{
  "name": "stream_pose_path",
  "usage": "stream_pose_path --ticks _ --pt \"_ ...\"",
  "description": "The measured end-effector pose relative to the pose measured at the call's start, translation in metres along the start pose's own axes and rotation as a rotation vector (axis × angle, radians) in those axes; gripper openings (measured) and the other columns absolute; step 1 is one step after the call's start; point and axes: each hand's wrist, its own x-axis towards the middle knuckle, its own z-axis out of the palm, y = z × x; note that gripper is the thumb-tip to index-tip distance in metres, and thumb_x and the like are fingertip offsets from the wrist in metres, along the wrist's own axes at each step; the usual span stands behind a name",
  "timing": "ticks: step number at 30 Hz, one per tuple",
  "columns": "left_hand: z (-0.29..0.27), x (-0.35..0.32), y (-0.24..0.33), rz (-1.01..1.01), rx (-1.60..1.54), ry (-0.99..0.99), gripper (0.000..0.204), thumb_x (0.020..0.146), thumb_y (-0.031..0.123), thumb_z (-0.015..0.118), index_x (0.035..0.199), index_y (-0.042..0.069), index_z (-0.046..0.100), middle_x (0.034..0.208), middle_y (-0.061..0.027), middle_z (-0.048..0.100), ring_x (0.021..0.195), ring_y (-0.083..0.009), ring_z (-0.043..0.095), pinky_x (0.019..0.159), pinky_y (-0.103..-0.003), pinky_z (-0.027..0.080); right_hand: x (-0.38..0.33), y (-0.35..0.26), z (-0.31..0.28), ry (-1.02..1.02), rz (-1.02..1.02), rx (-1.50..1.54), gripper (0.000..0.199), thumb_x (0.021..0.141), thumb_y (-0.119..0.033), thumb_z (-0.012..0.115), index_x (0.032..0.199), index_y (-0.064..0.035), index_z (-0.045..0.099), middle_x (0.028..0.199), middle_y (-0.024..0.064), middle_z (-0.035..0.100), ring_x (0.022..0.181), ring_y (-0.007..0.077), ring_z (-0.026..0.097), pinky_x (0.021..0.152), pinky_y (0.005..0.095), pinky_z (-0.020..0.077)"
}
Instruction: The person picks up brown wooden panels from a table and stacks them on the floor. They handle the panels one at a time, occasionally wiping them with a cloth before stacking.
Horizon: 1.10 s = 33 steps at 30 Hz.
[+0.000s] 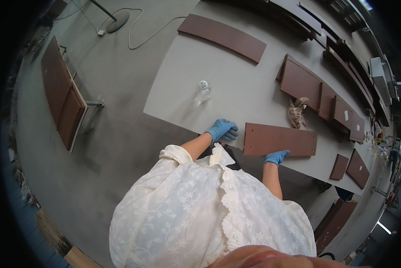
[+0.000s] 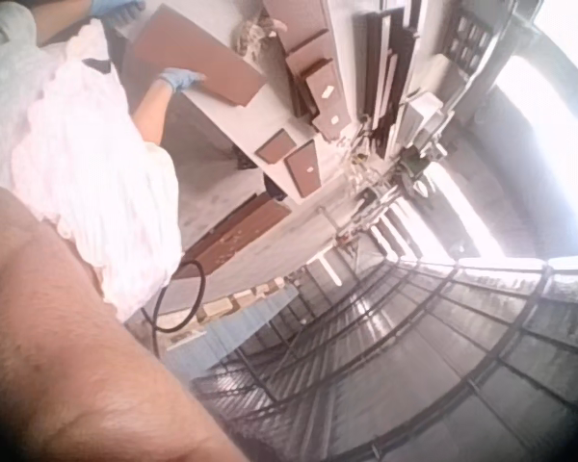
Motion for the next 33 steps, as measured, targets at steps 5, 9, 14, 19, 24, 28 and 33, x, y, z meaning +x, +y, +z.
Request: stream_pose_path --ticks 5,9,14,19,24,28,33 --pt "-0.027 -0.042 -0.004 0.027 0.095 0.033 0.026 0.097 0.024 0.061 0.106 0.001 0.069 0.09 -0.0162 0.075 0.07 -0.025 0.075 0.058 -0.033 0.062 0.003 0.004 0.004 0.077 0.057 0.162 0.07 0.104 -0.054 0.048 0.15 -0.0014 0.046 0.151 0.0124 0.054 0.133 0.0318 0.055 0.113 0.0453 0.0431" --pt "-0.111 -0.097 -0.022 0.037 0.017 -0.034 0.029 0.097 0.025 0.063 0.108 -0.002 0.068 0.091 -0.0172 0.075 0.071 -0.0249 0.075 0.063 -0.034 0.062 0.016 0.004 -0.004 0.075 -0.036 -0.134 0.078 0.1 -0.054 0.056 0.144 0.0095 0.049 0.142 0.0188 0.058 0.123 0.0314 0.061 0.103 0.0454 0.0507" --pt "-0.279 -0.174 -0.043 0.13 -0.167 0.109 0.029 0.099 0.025 0.066 0.109 -0.003 0.067 0.094 -0.0159 0.074 0.075 -0.0227 0.074 0.066 -0.032 0.061 -0.059 0.014 0.032 0.425 -0.493 -0.97 0.055 0.086 -0.044 0.061 0.107 0.0052 0.074 0.108 0.0271 0.073 0.095 0.042 0.072 0.083 0.0498 0.0549" --pt "-0.464 -0.257 -0.039 0.238 -0.165 0.446 0.028 0.098 0.027 0.069 0.114 0.004 0.066 0.1 -0.0128 0.074 0.083 -0.0197 0.073 0.07 -0.031 0.059 -0.235 0.096 0.169 0.393 -1.137 -1.072 0.029 0.088 -0.032 0.069 0.094 -0.0039 0.072 0.089 0.0182 0.071 0.085 0.0367 0.069 0.074 0.0463 0.0539" --pt "-0.569 -0.294 0.029 0.308 -0.17 0.619 0.036 0.098 0.031 0.068 0.123 0.005 0.064 0.106 -0.0114 0.074 0.086 -0.0199 0.073 0.078 -0.035 0.059 -0.403 0.151 0.321 -0.623 -1.637 -0.815 0.033 0.081 -0.018 0.076 0.109 -0.0058 0.065 0.11 0.0172 0.068 0.103 0.037 0.064 0.094 0.049 0.0485" --pt "-0.614 -0.255 0.126 0.397 -0.07 0.523 0.038 0.099 0.031 0.067 0.128 0.005 0.063 0.11 -0.0096 0.073 0.092 -0.0188 0.073 0.082 -0.034 0.058 -0.451 0.173 0.441 -0.424 -1.521 -0.881 0.061 0.08 -0.029 0.078 0.131 -0.0016 0.058 0.144 0.0249 0.053 0.134 0.0424 0.05 0.114 0.0541 0.0361" --pt "-0.703 -0.213 0.214 0.384 0.049 0.447 0.039 0.1 0.032 0.066 0.13 0.007 0.063 0.115 -0.008 0.072 0.099 -0.0185 0.072 0.087 -0.034 0.057 -0.446 0.186 0.48 -0.252 -1.351 -1.168 0.083 0.077 -0.035 0.078 0.145 0.0005 0.047 0.156 0.0256 0.042 0.146 0.0429 0.038 0.12 0.058 0.0257"
